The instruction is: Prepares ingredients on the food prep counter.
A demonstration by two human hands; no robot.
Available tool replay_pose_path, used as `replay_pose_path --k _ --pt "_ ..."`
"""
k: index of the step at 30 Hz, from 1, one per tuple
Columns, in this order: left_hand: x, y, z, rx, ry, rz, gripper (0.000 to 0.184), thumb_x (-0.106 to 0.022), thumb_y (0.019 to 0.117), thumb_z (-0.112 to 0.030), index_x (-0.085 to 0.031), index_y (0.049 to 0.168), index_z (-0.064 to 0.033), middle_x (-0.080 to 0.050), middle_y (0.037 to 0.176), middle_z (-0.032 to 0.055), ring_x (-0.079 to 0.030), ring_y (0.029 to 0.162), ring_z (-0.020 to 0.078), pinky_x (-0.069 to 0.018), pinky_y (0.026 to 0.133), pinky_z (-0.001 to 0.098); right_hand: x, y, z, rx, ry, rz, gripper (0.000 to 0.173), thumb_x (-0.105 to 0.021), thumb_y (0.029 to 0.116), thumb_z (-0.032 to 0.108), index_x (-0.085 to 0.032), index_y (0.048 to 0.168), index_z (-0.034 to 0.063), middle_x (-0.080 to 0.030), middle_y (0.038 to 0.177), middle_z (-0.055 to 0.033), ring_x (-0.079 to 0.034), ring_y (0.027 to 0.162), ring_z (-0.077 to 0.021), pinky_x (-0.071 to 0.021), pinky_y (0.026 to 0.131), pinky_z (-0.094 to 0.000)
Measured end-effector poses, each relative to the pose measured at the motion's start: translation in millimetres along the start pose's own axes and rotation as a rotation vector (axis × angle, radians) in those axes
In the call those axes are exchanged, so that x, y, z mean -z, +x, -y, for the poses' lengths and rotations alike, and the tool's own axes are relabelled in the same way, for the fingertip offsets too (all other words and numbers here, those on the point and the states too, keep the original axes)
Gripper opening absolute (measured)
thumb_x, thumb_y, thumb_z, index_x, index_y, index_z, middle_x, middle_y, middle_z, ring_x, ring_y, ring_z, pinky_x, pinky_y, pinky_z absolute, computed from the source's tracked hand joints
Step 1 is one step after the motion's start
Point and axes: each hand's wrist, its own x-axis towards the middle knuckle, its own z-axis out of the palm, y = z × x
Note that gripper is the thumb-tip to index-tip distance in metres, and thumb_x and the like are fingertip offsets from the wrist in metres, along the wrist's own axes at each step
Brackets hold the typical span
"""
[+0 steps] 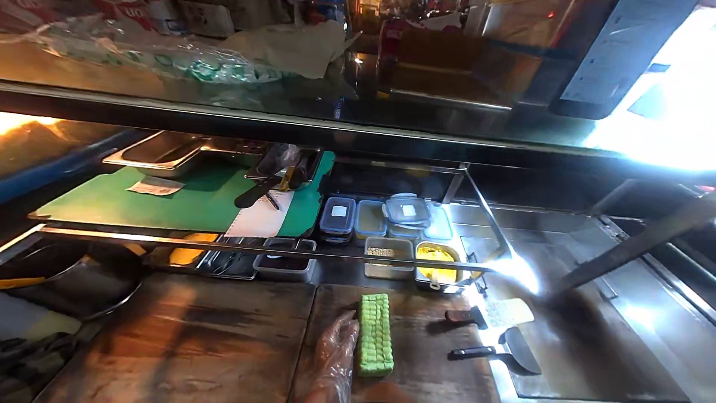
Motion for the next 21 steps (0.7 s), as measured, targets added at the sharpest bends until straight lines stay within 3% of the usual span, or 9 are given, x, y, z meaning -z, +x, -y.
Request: replay_pose_path --k 2,4,6,8,12,14,16,18,21 --pt "-8 28 20 -0.016 0.273 0.133 0.061 -0.074 0.0920 -0.041 -0.057 0.147 -0.0211 -0.065 0.139 0.0058 -0.063 0.124 0.0161 -0.0504 0.109 0.0379 14 30 -50 -0.362 -0.035 -0.146 0.035 -0.058 0.1014 0.022 -0.068 0.130 0.0039 -0.070 0.122 -0.0153 -0.068 0.110 -0.0251 -0.0577 0.096 -0.0445" --pt "-20 44 22 0.055 0.476 0.264 0.094 -0.076 0.0853 -0.053 -0.033 0.161 -0.0195 -0.048 0.156 0.0096 -0.047 0.143 0.0220 -0.0361 0.121 0.0426 18 60 -97 -0.672 0.132 -0.040 0.071 -0.067 0.0956 0.040 -0.043 0.156 0.0125 -0.055 0.148 -0.0159 -0.061 0.129 -0.0261 -0.0524 0.107 -0.0466" --pt "-27 53 18 0.128 0.519 0.269 0.106 -0.082 0.0799 -0.051 -0.026 0.163 -0.0168 -0.044 0.159 0.0126 -0.044 0.145 0.0254 -0.0351 0.121 0.0453 8 78 -112 -0.783 0.237 0.047 0.104 -0.082 0.0819 0.039 -0.022 0.164 0.0194 -0.052 0.150 -0.0174 -0.064 0.124 -0.0259 -0.0557 0.103 -0.0481" --pt "-25 61 20 0.133 0.458 0.264 0.106 -0.085 0.0786 -0.043 -0.025 0.164 -0.0206 -0.043 0.159 0.0116 -0.045 0.145 0.0246 -0.0362 0.120 0.0455 4 86 -109 -0.821 0.274 0.039 0.113 -0.085 0.0738 0.025 -0.018 0.165 0.0229 -0.057 0.143 -0.0177 -0.068 0.114 -0.0260 -0.0587 0.096 -0.0488" --pt "-8 63 39 0.181 0.005 0.304 0.093 -0.076 0.0854 -0.010 -0.027 0.163 -0.0229 -0.038 0.163 0.0111 -0.045 0.144 0.0239 -0.0437 0.115 0.0447 26 60 -119 -0.883 0.588 -0.193 0.097 -0.071 0.0753 0.000 -0.028 0.161 0.0172 -0.064 0.131 -0.0225 -0.071 0.104 -0.0321 -0.0609 0.084 -0.0508" --pt "0 57 44 0.161 0.006 0.326 0.087 -0.074 0.0853 -0.006 -0.032 0.161 -0.0198 -0.045 0.157 0.0141 -0.054 0.134 0.0262 -0.0510 0.105 0.0450 32 41 -121 -0.846 0.366 -0.167 0.079 -0.067 0.0824 0.001 -0.039 0.156 0.0067 -0.061 0.140 -0.0185 -0.066 0.119 -0.0267 -0.0578 0.097 -0.0449" --pt "2 53 46 0.018 0.302 0.272 0.079 -0.075 0.0841 -0.016 -0.043 0.157 -0.0196 -0.055 0.146 0.0121 -0.062 0.121 0.0231 -0.0533 0.101 0.0399 43 35 -111 -0.795 0.027 -0.031 0.066 -0.064 0.0920 0.009 -0.044 0.155 0.0038 -0.054 0.149 -0.0199 -0.057 0.134 -0.0290 -0.0484 0.112 -0.0457" --pt "0 44 44 -0.058 0.453 0.270 0.059 -0.066 0.0936 -0.018 -0.052 0.151 -0.0175 -0.061 0.142 0.0101 -0.063 0.123 0.0201 -0.0509 0.107 0.0377 61 38 -101 -0.675 -0.154 -0.138 0.054 -0.059 0.0963 0.008 -0.051 0.149 0.0018 -0.061 0.141 -0.0206 -0.063 0.127 -0.0297 -0.0528 0.107 -0.0462" --pt "-14 39 35 -0.030 0.387 0.262 0.044 -0.056 0.1016 -0.014 -0.058 0.146 -0.0161 -0.064 0.140 0.0074 -0.060 0.130 0.0174 -0.0447 0.114 0.0374 118 82 -104 -0.563 -0.509 -0.421 0.040 -0.053 0.1004 0.014 -0.062 0.137 0.0002 -0.070 0.119 -0.0206 -0.070 0.106 -0.0328 -0.0570 0.094 -0.0509"
